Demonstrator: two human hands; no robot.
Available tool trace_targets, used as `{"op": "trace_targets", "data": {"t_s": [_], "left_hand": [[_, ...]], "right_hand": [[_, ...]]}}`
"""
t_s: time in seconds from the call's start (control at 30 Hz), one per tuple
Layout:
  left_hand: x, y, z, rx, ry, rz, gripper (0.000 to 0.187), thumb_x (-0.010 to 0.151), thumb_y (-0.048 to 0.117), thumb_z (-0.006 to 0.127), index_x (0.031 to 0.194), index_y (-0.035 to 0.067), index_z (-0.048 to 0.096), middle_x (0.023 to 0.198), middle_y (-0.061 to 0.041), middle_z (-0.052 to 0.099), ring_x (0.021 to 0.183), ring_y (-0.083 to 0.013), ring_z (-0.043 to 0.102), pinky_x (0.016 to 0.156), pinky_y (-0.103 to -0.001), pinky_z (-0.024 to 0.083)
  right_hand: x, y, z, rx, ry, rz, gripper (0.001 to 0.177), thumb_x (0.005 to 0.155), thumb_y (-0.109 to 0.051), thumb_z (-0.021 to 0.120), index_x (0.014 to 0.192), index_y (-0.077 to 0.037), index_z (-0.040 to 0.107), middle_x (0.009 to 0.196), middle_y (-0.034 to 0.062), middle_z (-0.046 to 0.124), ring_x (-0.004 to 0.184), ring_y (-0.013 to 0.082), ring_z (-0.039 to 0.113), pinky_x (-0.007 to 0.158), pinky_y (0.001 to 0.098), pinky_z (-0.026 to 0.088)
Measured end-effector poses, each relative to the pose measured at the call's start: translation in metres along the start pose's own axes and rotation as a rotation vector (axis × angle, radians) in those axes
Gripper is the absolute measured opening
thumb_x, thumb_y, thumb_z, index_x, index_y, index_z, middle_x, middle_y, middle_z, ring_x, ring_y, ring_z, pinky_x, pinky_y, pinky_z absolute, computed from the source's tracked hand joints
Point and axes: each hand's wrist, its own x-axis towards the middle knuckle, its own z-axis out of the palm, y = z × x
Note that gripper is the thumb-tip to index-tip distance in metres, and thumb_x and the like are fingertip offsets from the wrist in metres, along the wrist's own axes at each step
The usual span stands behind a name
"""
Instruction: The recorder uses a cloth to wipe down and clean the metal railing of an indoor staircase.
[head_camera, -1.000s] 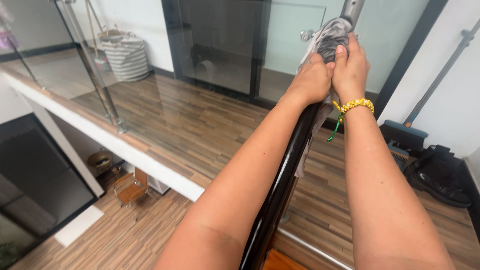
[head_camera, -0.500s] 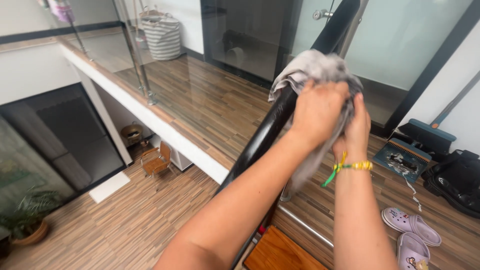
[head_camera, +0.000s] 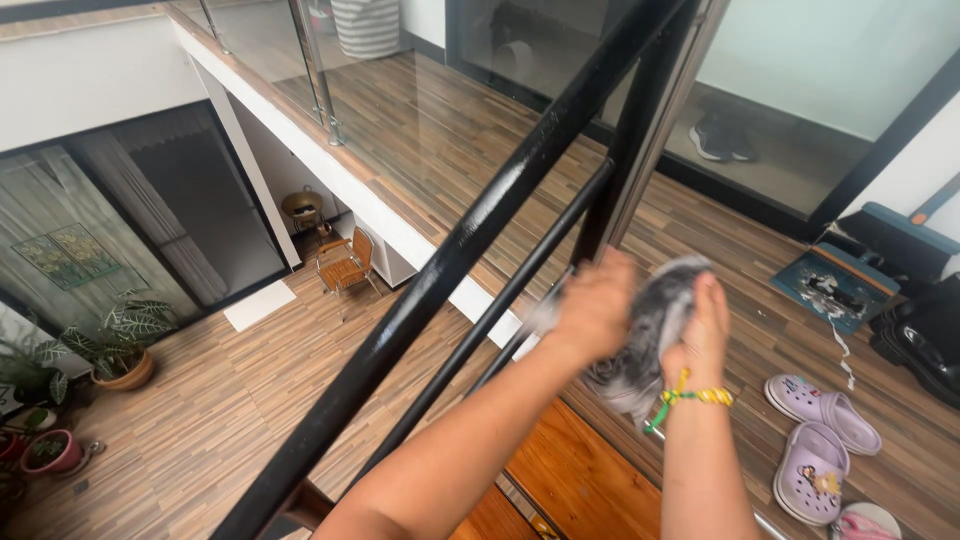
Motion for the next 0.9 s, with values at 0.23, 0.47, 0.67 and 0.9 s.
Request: {"op": "trace_targets", "data": {"t_s": [0.23,0.47,0.67,0.9], "left_hand": [[-0.013,-0.092,0.052,-0.187,-0.109,-0.263,0.079,0.081,0.003,0.075,0.153,0.005,0.043,0.143,-0.020,0.058,0.123,-0.0379,0.059,0.104,-0.045,0.048],[0.014,-0.090,0.040,-1.005,0.086,-0.669,0.016,0.102,0.012,0.059,0.105,-0.003,0.065,0.078,-0.018,0.071,0.066,-0.0256,0.074,0.063,-0.040,0.056],[0.081,-0.101,0.034,-0.638,0.644,-0.367,0.021,0.103,0.013,0.055,0.116,0.003,0.067,0.095,-0.019,0.074,0.090,-0.0312,0.073,0.080,-0.042,0.057],[0.116,-0.105,0.036,-0.288,0.374,0.117,0.081,0.089,0.006,0.055,0.163,0.002,0.024,0.158,-0.019,0.043,0.148,-0.0378,0.041,0.120,-0.048,0.035]], "right_hand": [[0.008,-0.003,0.064,-0.235,-0.286,0.124,0.023,0.104,-0.023,0.066,0.121,-0.006,0.066,0.112,-0.0021,0.069,0.105,0.0091,0.064,0.095,0.0267,0.051],[0.071,-0.007,0.098,-0.683,-0.643,0.044,0.024,0.098,-0.010,0.070,0.121,-0.004,0.069,0.107,0.0007,0.071,0.094,0.0086,0.064,0.086,0.0265,0.053],[0.123,0.048,0.116,-0.702,-0.140,-0.566,0.024,0.089,-0.004,0.083,0.107,-0.005,0.068,0.104,0.0052,0.068,0.094,0.0133,0.062,0.087,0.0302,0.053],[0.111,0.011,0.159,-0.956,-0.259,-1.024,0.029,0.093,0.008,0.076,0.116,-0.005,0.064,0.127,0.0128,0.066,0.116,0.0278,0.070,0.102,0.0394,0.058]]}}
